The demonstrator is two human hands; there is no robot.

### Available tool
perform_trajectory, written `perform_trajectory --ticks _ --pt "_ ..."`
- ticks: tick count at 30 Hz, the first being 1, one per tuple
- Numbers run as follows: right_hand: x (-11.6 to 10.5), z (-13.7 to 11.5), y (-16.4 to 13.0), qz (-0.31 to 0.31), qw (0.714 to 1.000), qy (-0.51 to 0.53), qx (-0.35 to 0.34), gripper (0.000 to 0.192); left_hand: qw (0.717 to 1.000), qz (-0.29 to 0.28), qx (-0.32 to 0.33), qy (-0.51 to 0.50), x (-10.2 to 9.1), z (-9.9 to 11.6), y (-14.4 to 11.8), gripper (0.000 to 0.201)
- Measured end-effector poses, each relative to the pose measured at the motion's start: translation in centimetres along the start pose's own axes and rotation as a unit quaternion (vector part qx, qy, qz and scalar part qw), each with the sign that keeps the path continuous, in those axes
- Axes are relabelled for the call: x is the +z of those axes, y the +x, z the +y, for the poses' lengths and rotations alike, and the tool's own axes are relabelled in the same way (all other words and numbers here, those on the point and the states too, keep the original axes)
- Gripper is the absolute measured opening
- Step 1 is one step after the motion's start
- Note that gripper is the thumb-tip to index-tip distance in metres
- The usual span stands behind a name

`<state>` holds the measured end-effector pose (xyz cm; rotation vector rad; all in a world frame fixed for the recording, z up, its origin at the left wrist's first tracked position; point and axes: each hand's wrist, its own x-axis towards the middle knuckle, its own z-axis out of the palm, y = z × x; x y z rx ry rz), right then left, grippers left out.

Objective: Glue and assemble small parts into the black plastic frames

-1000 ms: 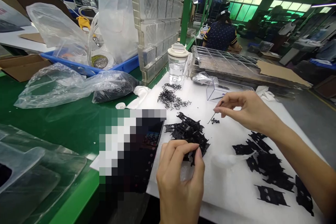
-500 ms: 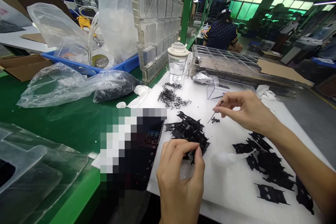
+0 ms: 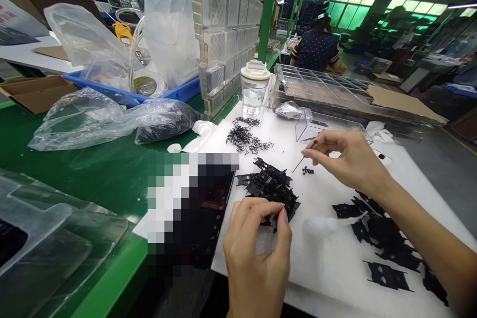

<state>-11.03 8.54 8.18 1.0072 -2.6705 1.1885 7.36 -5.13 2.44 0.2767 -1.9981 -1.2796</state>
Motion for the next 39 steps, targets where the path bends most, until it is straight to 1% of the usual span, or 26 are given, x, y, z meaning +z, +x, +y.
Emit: perform_trajectory --ticks 15,20,25,30,32,35,39 --pt "0.49 -0.32 -0.01 0.005 1.000 0.024 -0.007 0.033 1.000 -0.002 -0.003 -0.004 0.13 0.23 -0.03 0.013" --pt "0.64 -0.29 -0.03 0.007 1.000 0.023 -0.013 0.028 1.000 -0.003 -0.009 -0.002 0.07 0.24 -0.11 0.012" --pt "0.56 -0.03 -0.11 0.021 0.999 0.027 -0.007 0.024 1.000 -0.001 -0.013 0.003 -0.03 0.23 -0.08 0.011" --pt "0.40 0.27 -0.06 0.055 0.997 0.052 0.009 0.029 1.000 -0.005 -0.018 -0.004 -0.11 0.20 -0.10 0.011" --pt "0.47 0.38 -0.10 0.062 0.997 0.053 0.007 0.028 1.000 -0.007 -0.020 -0.008 -0.09 0.21 -0.09 0.011" --pt "0.64 0.52 -0.23 0.055 0.998 0.036 0.006 0.027 1.000 -0.008 -0.021 -0.009 -0.05 0.22 -0.03 0.011" --pt "0.65 0.60 -0.32 0.029 0.999 0.033 0.014 0.035 1.000 -0.005 -0.022 -0.012 -0.03 0.23 -0.01 0.011"
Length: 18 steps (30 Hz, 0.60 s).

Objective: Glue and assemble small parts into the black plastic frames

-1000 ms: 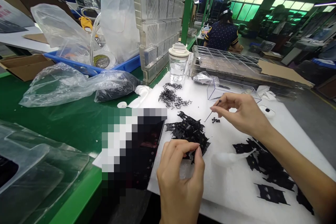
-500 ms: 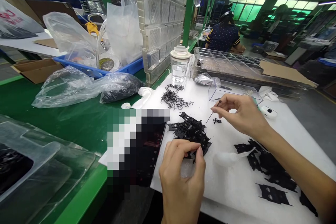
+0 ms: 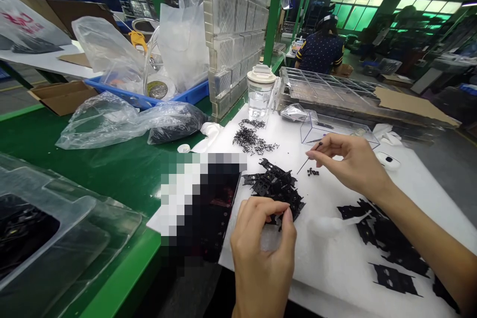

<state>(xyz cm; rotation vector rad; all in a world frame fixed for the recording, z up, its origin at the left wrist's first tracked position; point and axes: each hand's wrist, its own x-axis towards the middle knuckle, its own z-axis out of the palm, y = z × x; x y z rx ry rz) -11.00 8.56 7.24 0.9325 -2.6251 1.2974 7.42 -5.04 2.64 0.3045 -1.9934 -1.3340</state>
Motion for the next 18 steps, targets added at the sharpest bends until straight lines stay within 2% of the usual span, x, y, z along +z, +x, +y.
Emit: perform_trajectory --ticks 10,18 --pt "-0.2 0.5 -0.2 -0.050 0.999 -0.002 -0.016 0.040 1.000 0.006 0.005 -0.008 0.2 0.0 -0.2 0.012" --pt "-0.6 1.0 -0.5 -0.073 0.996 -0.038 -0.019 0.032 0.999 0.032 -0.002 -0.043 0.8 -0.1 -0.5 0.017"
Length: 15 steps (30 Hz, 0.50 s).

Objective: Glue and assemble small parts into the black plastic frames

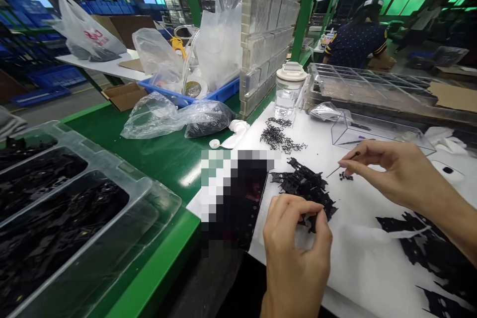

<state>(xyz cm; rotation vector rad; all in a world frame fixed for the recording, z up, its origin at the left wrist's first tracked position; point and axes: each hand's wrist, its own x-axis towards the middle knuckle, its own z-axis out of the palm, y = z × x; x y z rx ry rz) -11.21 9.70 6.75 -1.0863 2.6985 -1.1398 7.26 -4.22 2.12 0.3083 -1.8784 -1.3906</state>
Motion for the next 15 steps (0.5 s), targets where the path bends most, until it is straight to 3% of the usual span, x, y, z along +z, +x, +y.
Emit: perform_trajectory --ticks 15 --pt "-0.30 0.32 -0.02 -0.002 0.999 -0.046 0.028 0.031 1.000 -0.016 -0.010 0.003 -0.29 0.45 0.30 0.017"
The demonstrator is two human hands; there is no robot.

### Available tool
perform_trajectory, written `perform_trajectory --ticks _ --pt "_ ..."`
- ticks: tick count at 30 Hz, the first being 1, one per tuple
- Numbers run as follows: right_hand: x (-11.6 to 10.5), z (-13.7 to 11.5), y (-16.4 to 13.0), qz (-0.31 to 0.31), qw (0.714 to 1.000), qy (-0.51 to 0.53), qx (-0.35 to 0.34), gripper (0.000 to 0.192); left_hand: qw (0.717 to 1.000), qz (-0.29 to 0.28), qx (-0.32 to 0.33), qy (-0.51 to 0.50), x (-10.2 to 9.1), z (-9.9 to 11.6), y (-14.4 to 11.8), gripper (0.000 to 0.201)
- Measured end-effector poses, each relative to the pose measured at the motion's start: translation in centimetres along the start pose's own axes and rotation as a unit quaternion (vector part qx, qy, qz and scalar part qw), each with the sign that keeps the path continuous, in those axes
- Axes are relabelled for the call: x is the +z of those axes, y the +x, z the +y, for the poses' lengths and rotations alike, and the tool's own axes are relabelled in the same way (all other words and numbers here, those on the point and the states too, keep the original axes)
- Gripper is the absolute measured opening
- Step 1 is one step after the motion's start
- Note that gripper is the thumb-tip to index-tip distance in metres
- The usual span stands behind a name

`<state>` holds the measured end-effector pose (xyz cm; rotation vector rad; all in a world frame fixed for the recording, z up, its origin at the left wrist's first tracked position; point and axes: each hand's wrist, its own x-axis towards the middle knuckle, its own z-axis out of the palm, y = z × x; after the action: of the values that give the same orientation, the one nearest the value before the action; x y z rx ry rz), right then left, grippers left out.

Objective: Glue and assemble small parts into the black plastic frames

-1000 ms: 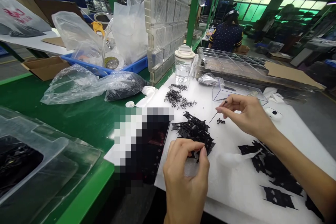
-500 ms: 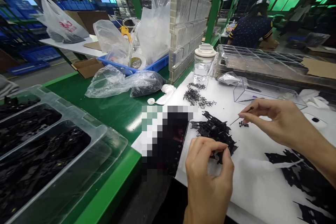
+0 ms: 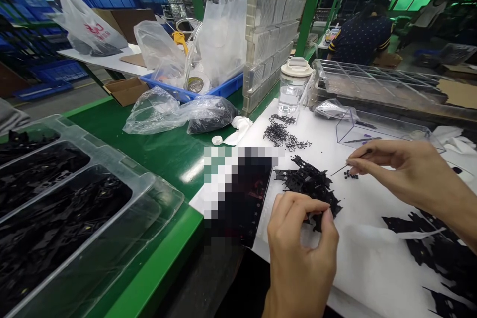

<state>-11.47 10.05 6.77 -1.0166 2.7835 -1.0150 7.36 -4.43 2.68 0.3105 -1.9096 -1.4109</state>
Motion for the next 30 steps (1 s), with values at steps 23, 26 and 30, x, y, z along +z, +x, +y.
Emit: perform_trajectory --ticks 23,26,30 --pt "1.2 -0.1 0.1 -0.006 0.999 0.041 -0.029 0.034 1.000 -0.005 -0.008 0.008 0.1 0.3 0.3 0.019" --pt "0.8 -0.5 0.1 0.001 0.999 0.034 -0.021 0.033 1.000 -0.004 -0.007 0.008 0.0 0.4 0.3 0.018" --pt "0.5 -0.9 0.2 0.008 0.999 0.034 -0.002 0.031 1.000 -0.005 -0.006 0.007 0.0 0.4 0.3 0.018"
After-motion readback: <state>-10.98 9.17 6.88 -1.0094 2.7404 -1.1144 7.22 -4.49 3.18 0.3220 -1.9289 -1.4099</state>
